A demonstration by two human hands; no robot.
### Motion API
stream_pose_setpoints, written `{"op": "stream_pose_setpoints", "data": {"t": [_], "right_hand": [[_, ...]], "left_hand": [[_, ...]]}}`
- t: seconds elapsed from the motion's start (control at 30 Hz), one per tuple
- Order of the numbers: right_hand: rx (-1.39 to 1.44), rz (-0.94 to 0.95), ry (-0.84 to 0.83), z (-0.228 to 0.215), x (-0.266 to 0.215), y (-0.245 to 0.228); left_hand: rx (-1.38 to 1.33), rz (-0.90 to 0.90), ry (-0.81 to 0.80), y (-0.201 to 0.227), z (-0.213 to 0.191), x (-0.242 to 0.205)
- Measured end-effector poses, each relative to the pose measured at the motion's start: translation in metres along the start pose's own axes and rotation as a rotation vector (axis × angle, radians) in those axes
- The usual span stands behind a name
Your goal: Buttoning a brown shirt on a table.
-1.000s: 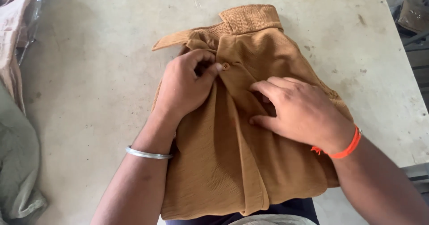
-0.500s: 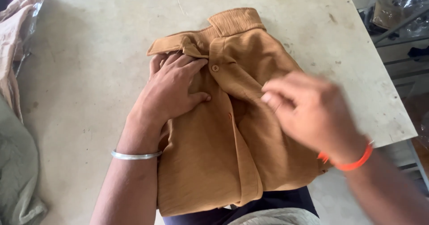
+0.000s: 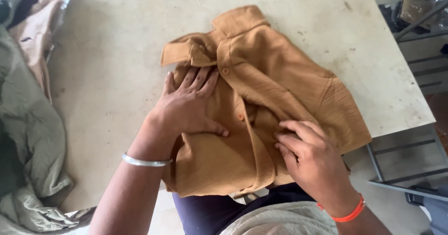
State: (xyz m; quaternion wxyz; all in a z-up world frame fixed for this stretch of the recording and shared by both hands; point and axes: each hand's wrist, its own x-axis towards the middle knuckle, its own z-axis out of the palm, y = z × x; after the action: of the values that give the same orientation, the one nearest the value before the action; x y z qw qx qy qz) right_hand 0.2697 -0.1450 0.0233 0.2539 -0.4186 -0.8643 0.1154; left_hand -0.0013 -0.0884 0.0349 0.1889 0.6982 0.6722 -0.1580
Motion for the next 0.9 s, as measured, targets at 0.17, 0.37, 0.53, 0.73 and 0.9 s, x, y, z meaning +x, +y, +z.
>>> {"op": "stream_pose_setpoints", "data": {"t": [0.17, 0.37, 0.53, 0.73, 0.9], "right_hand": [[0.206, 0.015, 0.104, -0.012, -0.022, -0.002], [0.299, -0.005, 0.193, -0.024, -0.057, -0.008], [0.503, -0.080, 0.488, 0.030, -0.126, 0.027], [0.309, -0.087, 0.225, 0.006, -0.077, -0.022], [0.128, 0.076, 0.110, 0.026, -0.016, -0.041]], "left_hand": [[-0.014, 0.141, 0.127, -0.014, 0.022, -0.005], [-0.145, 0.024, 0.322, 0.006, 0.010, -0.021], [-0.102, 0.110, 0.681, 0.012, 0.044, 0.012], [-0.146, 0.040, 0.693, 0.041, 0.018, 0.009], [-0.128, 0.017, 0.679, 0.053, 0.009, 0.010]]}}
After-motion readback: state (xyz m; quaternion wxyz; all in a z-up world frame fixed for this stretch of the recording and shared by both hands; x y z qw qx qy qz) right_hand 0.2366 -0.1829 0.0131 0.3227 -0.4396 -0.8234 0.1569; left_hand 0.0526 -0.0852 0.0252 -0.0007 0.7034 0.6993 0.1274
